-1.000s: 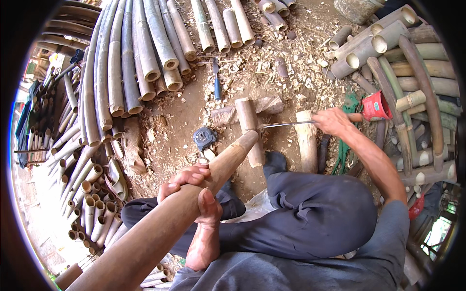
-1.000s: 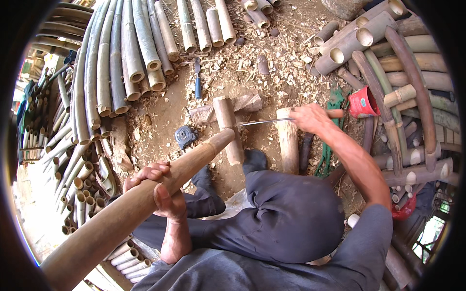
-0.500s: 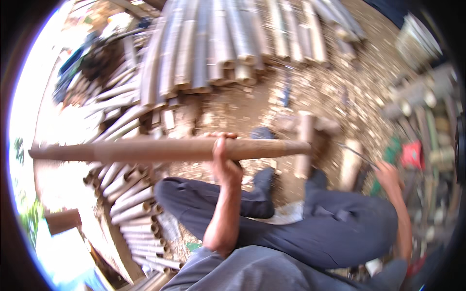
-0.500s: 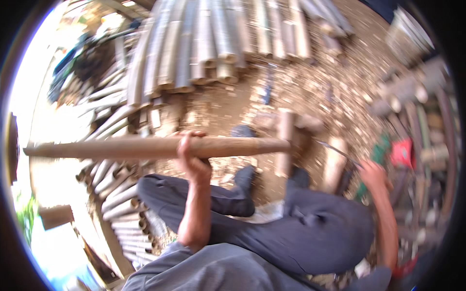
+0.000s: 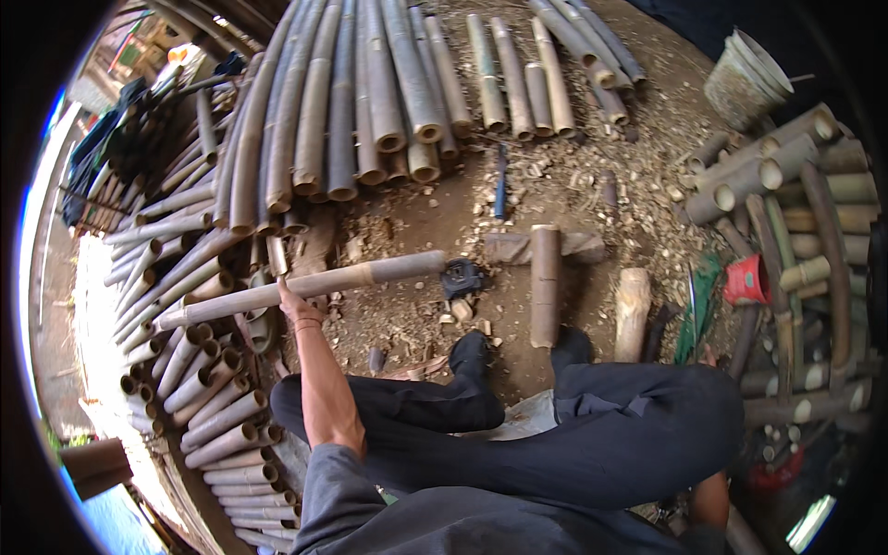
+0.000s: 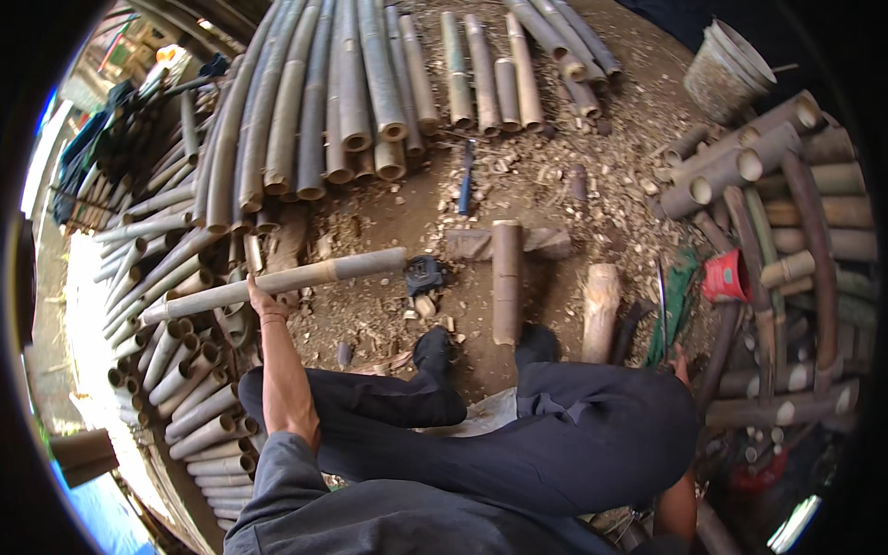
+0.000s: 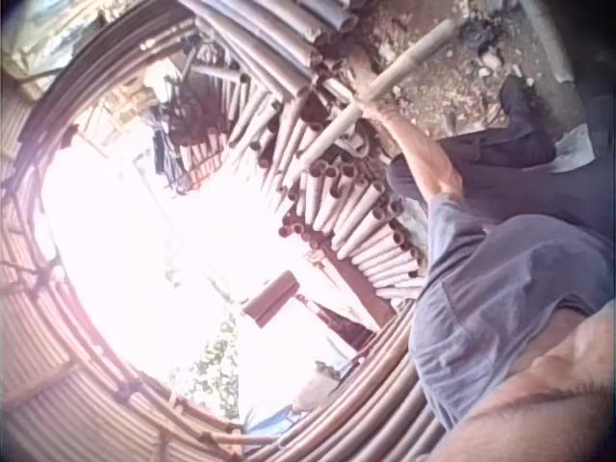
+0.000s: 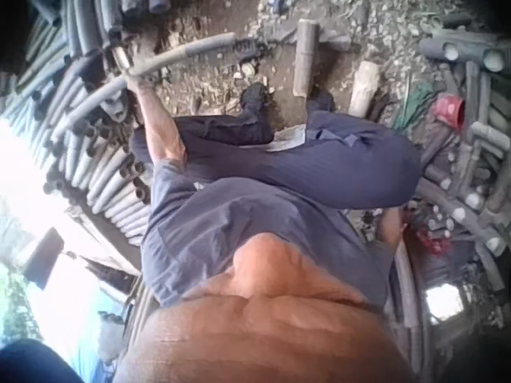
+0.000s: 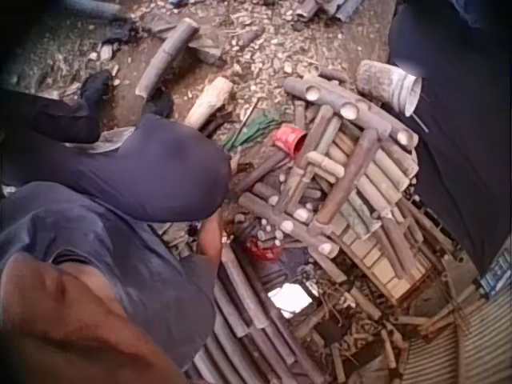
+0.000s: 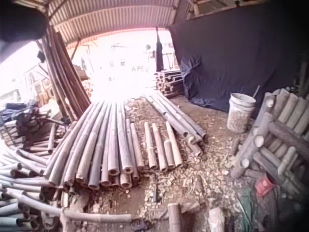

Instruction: The person sits on the ground and uses a knife to carve and smooth the ends of bamboo segments. They use a wooden mallet to tap the bamboo pieces and a hand saw to cut them to size. The person handles multiple bamboo pieces, shaping them one by one.

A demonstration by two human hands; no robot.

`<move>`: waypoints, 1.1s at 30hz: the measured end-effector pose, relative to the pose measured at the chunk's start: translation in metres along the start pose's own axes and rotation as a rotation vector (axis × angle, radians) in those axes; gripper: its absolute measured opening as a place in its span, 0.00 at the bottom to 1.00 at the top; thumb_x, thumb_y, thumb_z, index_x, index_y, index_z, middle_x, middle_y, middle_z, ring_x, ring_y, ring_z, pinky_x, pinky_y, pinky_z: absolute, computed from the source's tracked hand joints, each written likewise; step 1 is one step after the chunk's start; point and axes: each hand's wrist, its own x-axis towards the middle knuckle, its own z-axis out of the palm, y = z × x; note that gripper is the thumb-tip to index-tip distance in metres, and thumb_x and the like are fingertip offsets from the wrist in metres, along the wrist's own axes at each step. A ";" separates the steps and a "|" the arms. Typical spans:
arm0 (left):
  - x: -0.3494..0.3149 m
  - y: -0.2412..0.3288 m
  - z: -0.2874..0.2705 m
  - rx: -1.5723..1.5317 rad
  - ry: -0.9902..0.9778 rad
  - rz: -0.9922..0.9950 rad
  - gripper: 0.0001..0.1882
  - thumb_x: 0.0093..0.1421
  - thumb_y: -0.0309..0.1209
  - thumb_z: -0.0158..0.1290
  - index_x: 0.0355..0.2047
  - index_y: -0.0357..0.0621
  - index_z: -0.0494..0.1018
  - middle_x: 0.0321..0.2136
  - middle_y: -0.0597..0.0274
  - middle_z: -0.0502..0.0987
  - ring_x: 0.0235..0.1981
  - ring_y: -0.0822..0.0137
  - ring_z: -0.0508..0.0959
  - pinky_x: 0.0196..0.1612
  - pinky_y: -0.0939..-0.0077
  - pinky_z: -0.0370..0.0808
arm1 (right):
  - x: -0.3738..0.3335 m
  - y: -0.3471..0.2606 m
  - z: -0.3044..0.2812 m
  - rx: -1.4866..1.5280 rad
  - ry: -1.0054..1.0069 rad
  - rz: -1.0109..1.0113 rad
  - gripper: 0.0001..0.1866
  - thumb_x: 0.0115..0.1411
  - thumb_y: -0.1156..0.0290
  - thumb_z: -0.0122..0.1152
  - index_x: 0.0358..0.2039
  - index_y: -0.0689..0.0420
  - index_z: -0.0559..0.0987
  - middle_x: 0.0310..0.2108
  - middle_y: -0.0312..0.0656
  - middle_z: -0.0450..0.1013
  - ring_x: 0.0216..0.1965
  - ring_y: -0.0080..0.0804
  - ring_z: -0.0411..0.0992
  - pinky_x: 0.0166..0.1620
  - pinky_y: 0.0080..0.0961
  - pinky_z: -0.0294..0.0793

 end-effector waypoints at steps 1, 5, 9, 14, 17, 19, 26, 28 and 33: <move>-0.016 -0.019 0.020 0.113 -0.095 0.063 0.38 0.53 0.50 0.60 0.51 0.25 0.70 0.44 0.49 0.78 0.43 0.55 0.78 0.44 0.60 0.76 | -0.008 -0.004 -0.009 0.013 0.012 0.033 0.30 0.59 0.71 0.62 0.61 0.61 0.65 0.42 0.52 0.75 0.41 0.40 0.75 0.47 0.30 0.73; -0.099 -0.118 0.077 0.889 -0.368 0.572 0.24 0.56 0.42 0.59 0.43 0.30 0.75 0.39 0.44 0.80 0.40 0.60 0.79 0.48 0.64 0.74 | -0.036 -0.036 -0.001 0.130 -0.010 0.100 0.33 0.57 0.72 0.64 0.62 0.61 0.64 0.42 0.50 0.75 0.40 0.37 0.75 0.46 0.29 0.73; -0.267 -0.177 0.128 1.250 -1.315 0.304 0.34 0.58 0.53 0.57 0.52 0.34 0.74 0.44 0.44 0.80 0.44 0.56 0.81 0.51 0.69 0.75 | -0.043 -0.041 0.007 0.188 -0.008 0.018 0.40 0.52 0.76 0.66 0.64 0.59 0.60 0.41 0.47 0.74 0.39 0.31 0.72 0.45 0.25 0.72; -0.302 -0.227 0.139 1.436 -1.147 0.366 0.48 0.46 0.66 0.60 0.44 0.25 0.75 0.42 0.33 0.77 0.46 0.41 0.79 0.48 0.57 0.76 | -0.040 -0.127 0.044 0.260 -0.085 -0.129 0.40 0.49 0.81 0.61 0.64 0.60 0.59 0.41 0.49 0.73 0.39 0.29 0.73 0.44 0.24 0.73; -0.308 -0.243 0.139 1.468 -1.083 0.405 0.42 0.47 0.62 0.62 0.46 0.31 0.76 0.43 0.36 0.78 0.46 0.44 0.79 0.49 0.56 0.75 | -0.036 -0.169 0.076 0.313 -0.090 -0.080 0.39 0.49 0.80 0.64 0.62 0.61 0.60 0.43 0.50 0.72 0.40 0.36 0.74 0.45 0.30 0.75; -0.303 -0.245 0.137 1.453 -1.103 0.346 0.40 0.48 0.59 0.62 0.46 0.31 0.76 0.44 0.36 0.78 0.48 0.45 0.78 0.50 0.57 0.75 | -0.031 -0.179 0.099 0.298 -0.074 -0.151 0.38 0.48 0.80 0.66 0.61 0.63 0.62 0.46 0.51 0.70 0.43 0.40 0.73 0.47 0.31 0.76; -0.365 -0.220 0.137 0.879 -1.086 0.431 0.35 0.60 0.52 0.56 0.52 0.30 0.69 0.43 0.43 0.76 0.45 0.52 0.77 0.51 0.60 0.72 | -0.008 -0.206 0.171 0.246 0.005 -0.345 0.50 0.44 0.82 0.69 0.66 0.60 0.51 0.61 0.60 0.51 0.60 0.54 0.60 0.57 0.38 0.71; -0.398 -0.182 0.138 0.500 -1.302 -0.198 0.28 0.63 0.46 0.54 0.50 0.30 0.71 0.43 0.50 0.77 0.44 0.61 0.77 0.49 0.66 0.74 | -0.014 -0.214 0.192 0.367 -0.124 -0.348 0.55 0.45 0.82 0.68 0.69 0.59 0.43 0.65 0.65 0.45 0.65 0.59 0.52 0.63 0.49 0.63; -0.336 -0.128 0.174 0.346 -1.083 -0.448 0.07 0.61 0.27 0.55 0.36 0.37 0.72 0.33 0.52 0.79 0.32 0.62 0.81 0.38 0.70 0.80 | -0.012 -0.208 0.162 0.187 -0.181 -0.520 0.56 0.50 0.62 0.70 0.69 0.63 0.42 0.68 0.66 0.41 0.69 0.59 0.45 0.69 0.48 0.47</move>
